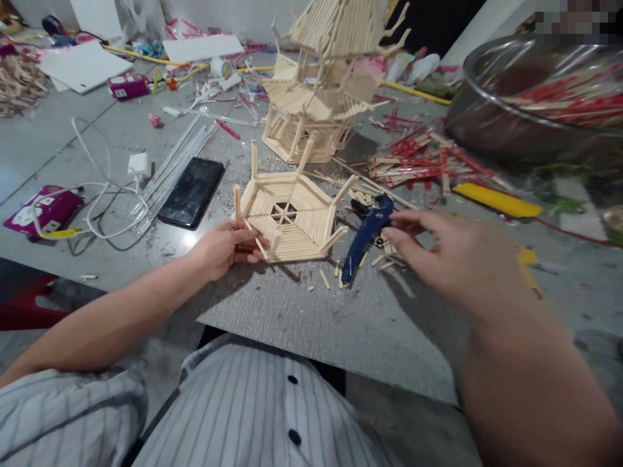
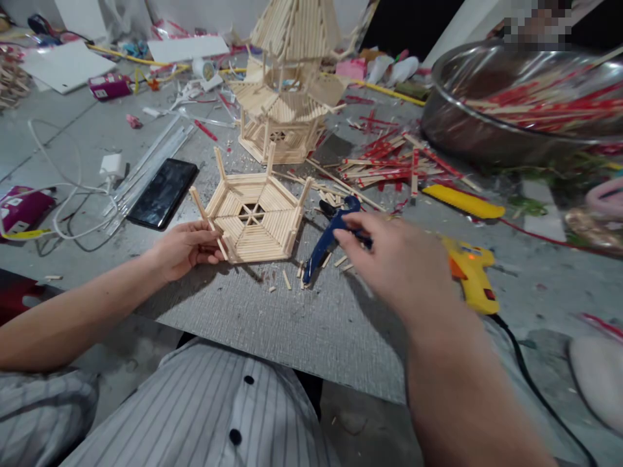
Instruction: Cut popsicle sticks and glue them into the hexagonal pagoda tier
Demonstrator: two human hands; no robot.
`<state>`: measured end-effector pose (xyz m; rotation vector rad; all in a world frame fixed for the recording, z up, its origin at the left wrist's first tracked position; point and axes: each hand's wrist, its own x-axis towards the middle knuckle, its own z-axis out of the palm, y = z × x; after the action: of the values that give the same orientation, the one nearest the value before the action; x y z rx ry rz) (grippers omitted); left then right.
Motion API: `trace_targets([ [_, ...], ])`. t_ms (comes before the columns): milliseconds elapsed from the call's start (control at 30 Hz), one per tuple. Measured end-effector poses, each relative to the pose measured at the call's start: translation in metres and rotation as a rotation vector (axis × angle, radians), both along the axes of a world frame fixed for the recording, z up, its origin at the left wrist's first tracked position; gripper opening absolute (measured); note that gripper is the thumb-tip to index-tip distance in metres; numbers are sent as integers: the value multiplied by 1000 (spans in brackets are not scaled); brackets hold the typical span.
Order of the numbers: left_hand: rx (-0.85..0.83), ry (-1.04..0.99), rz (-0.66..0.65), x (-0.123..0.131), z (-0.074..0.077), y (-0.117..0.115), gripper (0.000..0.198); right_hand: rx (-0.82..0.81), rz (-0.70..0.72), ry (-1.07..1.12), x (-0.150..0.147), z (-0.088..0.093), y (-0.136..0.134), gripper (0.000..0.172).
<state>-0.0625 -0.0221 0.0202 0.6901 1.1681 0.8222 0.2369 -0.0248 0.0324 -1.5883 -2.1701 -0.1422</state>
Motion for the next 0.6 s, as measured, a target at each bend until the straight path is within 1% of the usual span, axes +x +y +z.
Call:
trace_targets([
  [33, -11, -13, -6, 0, -1, -1, 12, -4, -74, -86, 12, -5, 6, 29],
  [67, -18, -20, -6, 0, -2, -1, 13, -8, -114, -159, 23, -12, 12, 30],
  [100, -20, -20, -4, 0, -2, -1, 14, 16, -121, -213, 33, -21, 17, 31],
  [167, -14, -9, 7, 0, -3, 1, 16, 96, -104, -284, 52, -40, 25, 29],
  [233, -10, 12, 17, -1, -2, 4, 18, 185, -53, -278, 66, -57, 31, 23],
  [300, -4, 27, 11, -3, -1, 7, 19, 204, 4, -259, 75, -68, 34, 17],
  [367, 0, 47, -2, -5, 1, 11, 18, 177, 47, -273, 79, -72, 35, 17],
  [467, 2, 91, -5, -7, 3, 16, 17, 110, 43, -293, 78, -70, 36, 19],
  [600, 19, 125, 4, -9, 5, 23, 17, 56, 0, -129, 72, -69, 36, 17],
])
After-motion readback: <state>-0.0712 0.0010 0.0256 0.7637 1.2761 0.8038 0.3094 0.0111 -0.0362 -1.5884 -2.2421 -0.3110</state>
